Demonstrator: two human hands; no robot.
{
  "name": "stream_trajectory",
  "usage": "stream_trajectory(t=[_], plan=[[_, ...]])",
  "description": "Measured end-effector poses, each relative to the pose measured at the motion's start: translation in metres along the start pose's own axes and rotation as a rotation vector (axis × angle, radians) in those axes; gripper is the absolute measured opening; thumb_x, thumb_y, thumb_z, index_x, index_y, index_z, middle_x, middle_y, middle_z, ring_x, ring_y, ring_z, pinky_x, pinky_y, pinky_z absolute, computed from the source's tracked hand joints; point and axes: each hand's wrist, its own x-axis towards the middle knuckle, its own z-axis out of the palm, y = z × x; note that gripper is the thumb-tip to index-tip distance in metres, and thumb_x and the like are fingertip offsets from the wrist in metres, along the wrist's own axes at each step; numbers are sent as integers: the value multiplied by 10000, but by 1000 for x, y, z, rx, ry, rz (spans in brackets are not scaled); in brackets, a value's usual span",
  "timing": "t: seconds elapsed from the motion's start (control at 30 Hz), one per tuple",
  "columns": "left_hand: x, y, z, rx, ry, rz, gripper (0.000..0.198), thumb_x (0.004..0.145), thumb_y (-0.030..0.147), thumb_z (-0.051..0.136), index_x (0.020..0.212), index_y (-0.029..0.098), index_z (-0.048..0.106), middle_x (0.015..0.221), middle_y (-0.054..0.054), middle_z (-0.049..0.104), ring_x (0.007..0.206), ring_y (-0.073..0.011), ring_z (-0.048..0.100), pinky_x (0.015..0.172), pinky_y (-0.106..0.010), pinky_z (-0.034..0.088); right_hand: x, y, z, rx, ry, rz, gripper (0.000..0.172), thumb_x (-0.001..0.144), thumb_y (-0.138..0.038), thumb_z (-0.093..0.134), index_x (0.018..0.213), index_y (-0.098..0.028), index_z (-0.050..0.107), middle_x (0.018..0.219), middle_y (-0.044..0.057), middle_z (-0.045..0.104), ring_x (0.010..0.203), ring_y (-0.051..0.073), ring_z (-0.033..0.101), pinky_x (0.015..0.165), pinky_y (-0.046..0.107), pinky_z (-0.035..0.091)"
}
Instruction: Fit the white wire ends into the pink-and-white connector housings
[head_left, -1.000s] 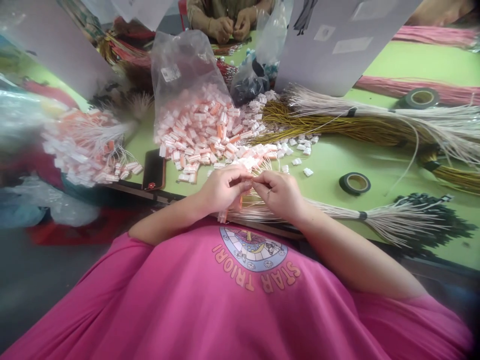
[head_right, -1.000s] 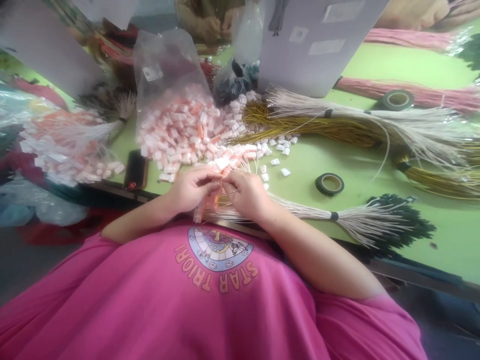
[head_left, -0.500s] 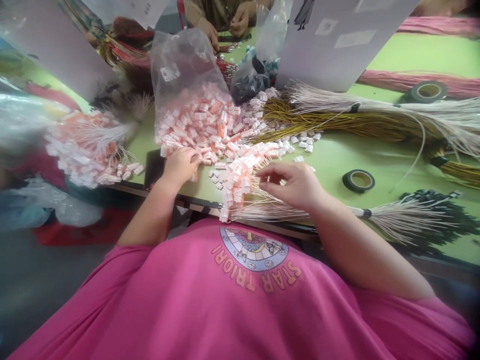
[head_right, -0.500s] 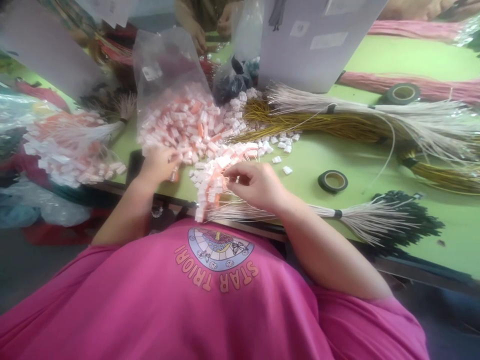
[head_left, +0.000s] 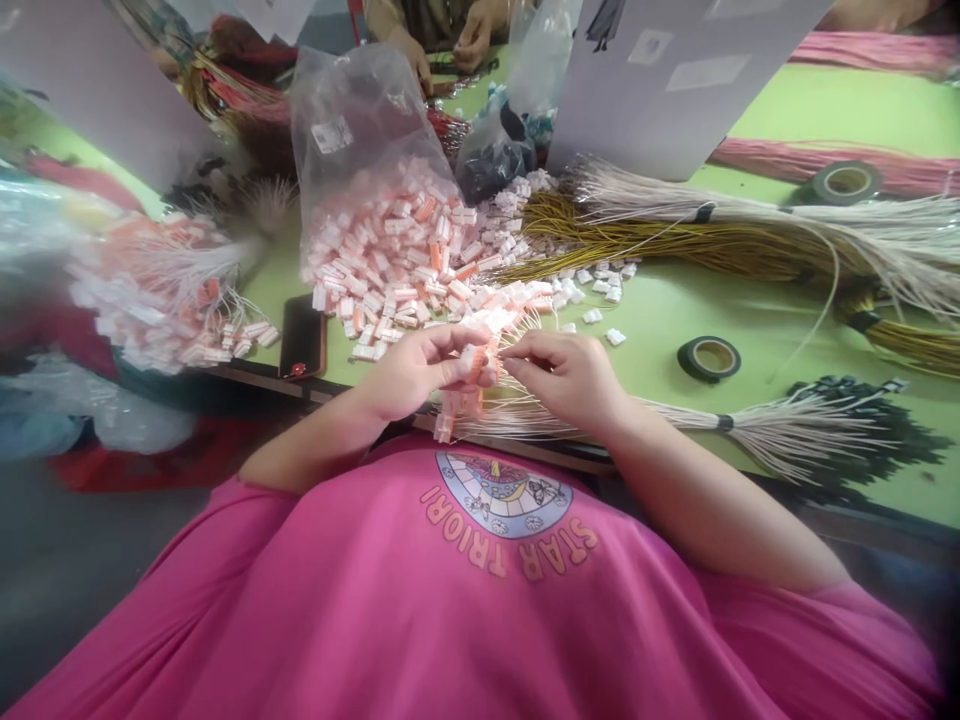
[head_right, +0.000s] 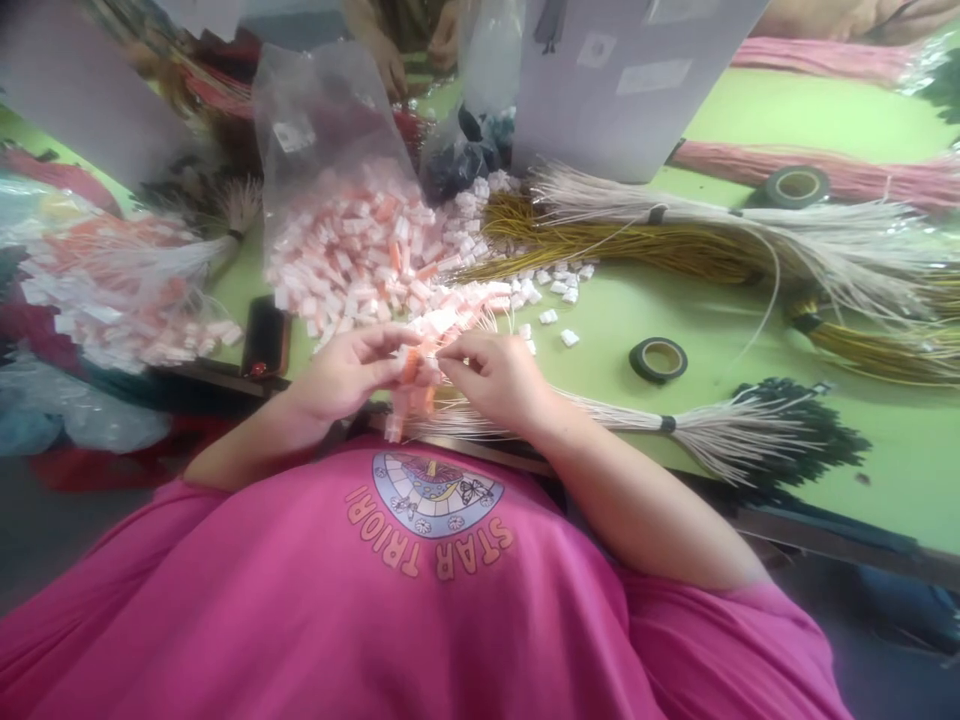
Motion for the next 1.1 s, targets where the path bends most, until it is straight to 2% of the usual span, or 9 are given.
stream_trajectory(t=[0.13,0.27,0.4,0.47,0.57,0.63,0.77,0.83,1.1], plan=[[3,0,11,113,26,-2,240,811,184,662,1034,127,597,838,-46,702,777,-151,692,699,-258,576,-3,-2,1,-77,-2,-40,203,839,-209,522,682,-161,641,600,-2,572,552,87,471,560,251,359],[2,2,15,205,47,19,232,833,192,625,1056,138,587,829,-40,698,795,-158,691,661,-253,578,-4,-1,2,-127,-69,-52,246,865,-214,465,648,-160,566,610,6,545,574,93,467,578,258,349],[1,-2,14,334,38,82,241,863,207,588,1094,138,576,773,-29,692,666,-133,679,594,-241,564,-3,-2,2,-125,-120,5,263,880,-234,439,658,-158,557,624,12,546,590,99,462,589,267,339],[3,-7,12,480,39,184,234,873,217,580,1095,145,594,787,-31,693,627,-118,665,587,-238,553,-1,-3,1,-76,-151,63,253,875,-242,446,674,-158,574,625,6,551,593,98,460,587,264,335],[8,-14,7,752,75,496,181,855,185,600,1027,165,656,873,-48,699,751,-131,669,694,-265,551,1,-3,0,54,-212,151,243,858,-255,474,671,-159,595,603,-12,545,577,87,447,577,253,334],[11,-16,5,865,90,626,172,840,155,611,996,175,680,911,-51,702,828,-139,661,753,-279,544,2,-3,-1,140,-239,192,244,849,-267,486,672,-157,612,599,-17,546,566,81,437,574,251,338],[12,-16,4,879,145,527,195,841,183,618,1023,171,685,929,-56,710,834,-148,666,728,-275,550,5,-2,-2,206,-199,278,212,812,-297,534,695,-155,640,601,-16,555,560,86,441,555,255,342],[12,-15,5,857,156,487,198,844,213,619,1026,172,687,929,-58,710,840,-157,671,723,-282,555,5,-3,0,188,-155,276,172,786,-262,551,674,-157,630,596,-21,548,566,87,443,556,255,342],[15,-13,7,846,27,506,166,848,202,614,990,177,696,861,-42,702,793,-150,669,712,-277,546,3,-1,4,193,-140,271,160,769,-202,538,635,-159,614,584,-29,536,561,82,430,562,248,337]])
